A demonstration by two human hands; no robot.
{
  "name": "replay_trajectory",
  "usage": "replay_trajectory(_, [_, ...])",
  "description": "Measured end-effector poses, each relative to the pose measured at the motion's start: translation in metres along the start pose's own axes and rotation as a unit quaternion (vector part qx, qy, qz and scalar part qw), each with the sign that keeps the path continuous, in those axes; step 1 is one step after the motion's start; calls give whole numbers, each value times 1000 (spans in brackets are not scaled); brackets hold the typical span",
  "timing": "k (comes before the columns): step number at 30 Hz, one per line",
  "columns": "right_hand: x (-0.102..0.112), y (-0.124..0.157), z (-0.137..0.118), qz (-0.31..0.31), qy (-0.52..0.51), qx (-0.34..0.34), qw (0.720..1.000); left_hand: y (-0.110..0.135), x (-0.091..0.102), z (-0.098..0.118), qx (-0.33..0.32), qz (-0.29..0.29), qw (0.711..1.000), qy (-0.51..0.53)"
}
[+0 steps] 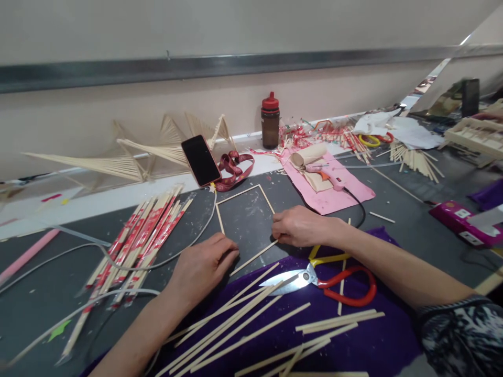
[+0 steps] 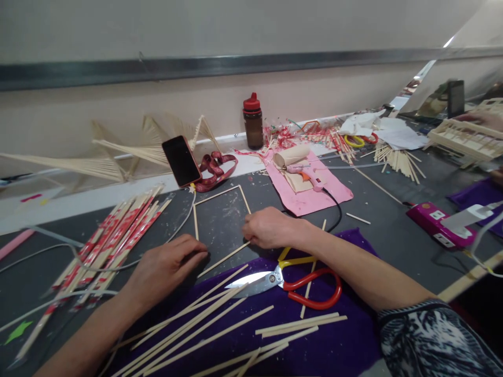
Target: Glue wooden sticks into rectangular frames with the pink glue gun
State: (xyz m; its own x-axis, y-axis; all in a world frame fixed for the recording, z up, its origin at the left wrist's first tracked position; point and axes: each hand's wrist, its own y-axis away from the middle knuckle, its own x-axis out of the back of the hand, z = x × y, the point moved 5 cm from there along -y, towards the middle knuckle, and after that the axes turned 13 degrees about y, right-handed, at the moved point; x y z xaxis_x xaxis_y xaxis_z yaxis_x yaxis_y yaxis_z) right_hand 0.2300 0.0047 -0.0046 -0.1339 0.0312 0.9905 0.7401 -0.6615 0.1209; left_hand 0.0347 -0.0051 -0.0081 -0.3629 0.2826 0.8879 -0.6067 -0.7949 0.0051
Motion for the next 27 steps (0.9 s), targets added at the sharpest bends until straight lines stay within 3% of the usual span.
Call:
replay_trajectory(3, [3, -1, -7, -3, 11, 0, 1000, 3, -2, 13, -30, 20, 999, -3])
replay_trajectory(8, [16, 3, -16, 48, -81, 7, 996, 7, -6, 32, -71, 65, 992, -79])
replay_trajectory(13, [19, 2, -19, 58, -72, 5, 996, 9, -12, 33, -63, 43, 991, -112])
replay_trajectory(18, [17, 0, -25, 35, 14, 57, 998, 7, -3, 29, -16, -40, 999, 11])
replay_trajectory(24, [30, 6, -26, 53, -112, 105, 987, 7, 11, 29, 41, -126, 970, 203])
replay_trajectory(27, [33, 8, -27, 60, -115, 105, 986, 8, 10, 26, 67, -152, 951, 261])
